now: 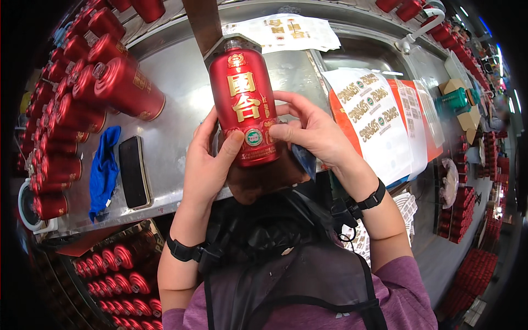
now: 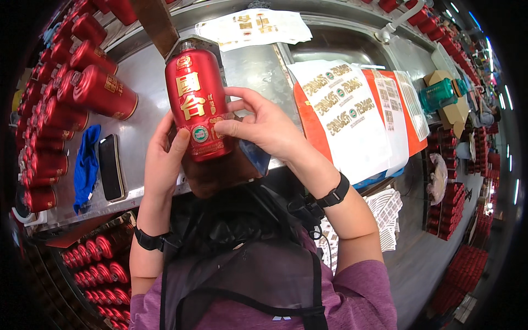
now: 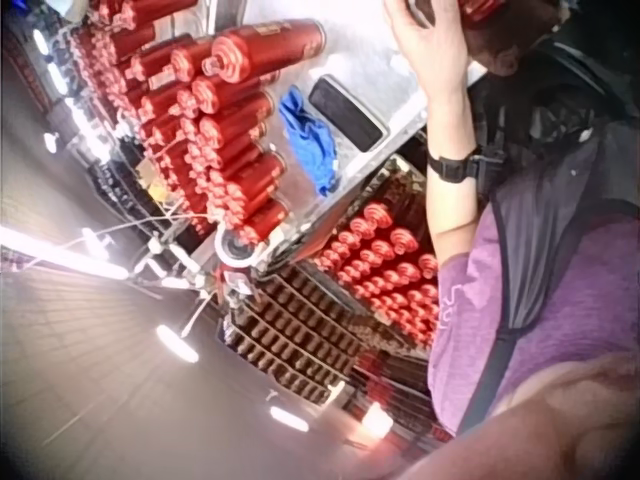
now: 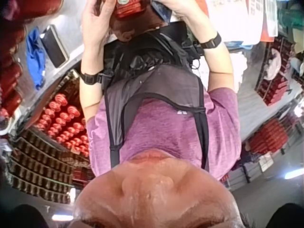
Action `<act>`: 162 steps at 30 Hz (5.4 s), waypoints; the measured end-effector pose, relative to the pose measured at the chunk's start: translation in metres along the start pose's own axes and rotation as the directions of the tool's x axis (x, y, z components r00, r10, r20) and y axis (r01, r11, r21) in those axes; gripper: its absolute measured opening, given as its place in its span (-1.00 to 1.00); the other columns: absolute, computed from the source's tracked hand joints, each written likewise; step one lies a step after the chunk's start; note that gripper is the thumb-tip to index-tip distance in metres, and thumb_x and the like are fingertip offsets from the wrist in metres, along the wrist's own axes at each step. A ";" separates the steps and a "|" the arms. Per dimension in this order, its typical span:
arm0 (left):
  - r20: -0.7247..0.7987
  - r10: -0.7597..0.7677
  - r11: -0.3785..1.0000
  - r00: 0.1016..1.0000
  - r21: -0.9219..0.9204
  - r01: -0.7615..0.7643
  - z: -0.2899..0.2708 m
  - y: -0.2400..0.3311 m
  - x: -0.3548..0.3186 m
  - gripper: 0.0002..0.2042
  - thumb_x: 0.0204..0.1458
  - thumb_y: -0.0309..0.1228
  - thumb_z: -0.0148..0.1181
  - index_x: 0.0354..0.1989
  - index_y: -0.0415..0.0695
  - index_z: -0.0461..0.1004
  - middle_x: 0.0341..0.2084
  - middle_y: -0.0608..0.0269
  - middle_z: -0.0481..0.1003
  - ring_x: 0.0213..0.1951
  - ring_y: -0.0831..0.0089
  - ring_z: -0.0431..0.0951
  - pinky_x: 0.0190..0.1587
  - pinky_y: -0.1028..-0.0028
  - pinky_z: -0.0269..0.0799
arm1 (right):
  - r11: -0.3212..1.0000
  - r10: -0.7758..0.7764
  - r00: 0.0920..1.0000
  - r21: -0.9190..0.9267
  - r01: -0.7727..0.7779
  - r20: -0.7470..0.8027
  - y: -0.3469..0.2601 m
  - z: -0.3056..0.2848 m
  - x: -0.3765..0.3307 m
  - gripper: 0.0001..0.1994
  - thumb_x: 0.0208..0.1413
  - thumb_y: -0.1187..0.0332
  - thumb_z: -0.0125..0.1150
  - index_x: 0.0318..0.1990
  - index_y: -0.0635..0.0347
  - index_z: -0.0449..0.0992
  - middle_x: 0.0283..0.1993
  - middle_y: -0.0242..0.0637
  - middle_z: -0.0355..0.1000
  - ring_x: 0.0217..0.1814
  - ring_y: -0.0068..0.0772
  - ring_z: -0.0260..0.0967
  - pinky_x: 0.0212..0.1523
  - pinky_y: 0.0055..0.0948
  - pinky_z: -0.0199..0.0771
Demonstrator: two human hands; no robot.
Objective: Apply gold-colored decorative labels and stickers to red metal bottles on an assembly line.
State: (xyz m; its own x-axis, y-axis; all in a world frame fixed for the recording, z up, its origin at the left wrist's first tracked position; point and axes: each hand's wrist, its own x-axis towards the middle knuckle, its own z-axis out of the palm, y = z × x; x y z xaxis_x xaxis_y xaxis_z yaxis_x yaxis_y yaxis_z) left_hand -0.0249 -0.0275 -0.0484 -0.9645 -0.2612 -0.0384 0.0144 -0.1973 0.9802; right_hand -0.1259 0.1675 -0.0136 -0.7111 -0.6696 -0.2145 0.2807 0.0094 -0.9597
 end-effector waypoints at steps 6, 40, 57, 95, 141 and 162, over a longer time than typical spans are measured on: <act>-0.002 -0.008 1.000 1.000 0.014 0.008 0.000 -0.004 0.001 -0.35 0.14 -0.25 0.35 0.35 -0.25 0.27 0.16 0.06 0.34 0.24 0.29 0.36 0.30 0.30 0.25 | 1.000 0.020 1.000 0.000 -0.020 -0.009 -0.001 -0.002 0.002 -0.35 0.10 0.40 0.43 0.33 0.24 0.27 0.05 -0.22 0.42 -0.09 -0.60 0.49 -0.06 -0.60 0.49; 0.163 0.266 0.476 0.950 0.835 -0.277 0.019 0.031 -0.012 0.20 -0.30 -0.20 0.63 0.47 -0.32 -0.11 0.15 -0.27 0.32 0.12 -0.17 0.42 0.10 0.14 0.42 | 0.948 -0.084 0.959 -0.319 -0.007 -0.271 -0.012 -0.039 -0.012 -0.68 0.08 0.49 0.35 0.01 0.34 0.55 -0.23 -0.37 0.58 -0.21 -0.65 0.49 -0.18 -0.59 0.52; 0.227 0.285 0.557 0.931 0.751 -0.354 -0.005 0.009 -0.008 0.17 -0.24 -0.21 0.60 0.48 -0.31 -0.12 0.33 -0.23 0.18 0.31 -0.08 0.27 0.31 0.17 0.24 | 0.937 -0.322 0.939 -0.185 0.298 -0.118 -0.009 -0.002 -0.023 -0.75 0.12 0.42 0.35 -0.07 0.30 0.58 -0.34 -0.46 0.53 -0.34 -0.78 0.39 -0.39 -0.72 0.36; 0.149 0.021 0.718 0.989 0.686 -0.118 -0.017 -0.002 -0.005 -0.10 -0.28 -0.31 0.56 0.32 -0.21 0.22 0.25 -0.08 0.30 0.30 0.00 0.28 0.32 0.15 0.20 | 0.661 -0.550 0.825 -0.538 0.523 0.126 -0.021 -0.006 -0.004 -0.76 0.01 0.44 0.35 -0.13 0.21 0.64 -0.28 -0.30 0.58 -0.25 -0.44 0.52 -0.20 -0.44 0.50; 0.120 -0.049 0.997 0.992 0.071 0.040 0.003 0.022 0.001 -0.29 0.19 -0.33 0.29 0.43 -0.31 0.08 0.24 0.10 0.35 0.27 0.41 0.33 0.32 0.38 0.20 | 0.921 -0.208 0.946 -0.377 0.102 -0.250 -0.037 -0.006 -0.048 -0.69 0.07 0.51 0.40 -0.01 0.32 0.56 -0.23 -0.37 0.54 -0.21 -0.66 0.47 -0.16 -0.62 0.48; 0.088 0.171 0.825 0.981 0.532 -0.192 0.009 0.008 -0.011 0.32 -0.38 -0.09 0.63 0.47 -0.36 -0.23 0.16 -0.23 0.31 0.19 -0.07 0.40 0.18 0.20 0.38 | 0.080 -0.598 0.692 -0.828 0.555 0.405 -0.028 0.027 -0.044 -0.54 -0.34 0.59 0.35 -0.12 0.11 0.66 -0.25 -0.37 0.51 -0.27 -0.30 0.36 -0.26 -0.35 0.33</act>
State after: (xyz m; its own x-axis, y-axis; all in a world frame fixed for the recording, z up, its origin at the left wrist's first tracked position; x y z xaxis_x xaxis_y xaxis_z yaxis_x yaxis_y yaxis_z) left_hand -0.0166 -0.0172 -0.0387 -0.9673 -0.2066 0.1472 0.0564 0.3905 0.9189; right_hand -0.0853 0.1764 0.0278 -0.3985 -0.7697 0.4988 -0.9057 0.2444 -0.3464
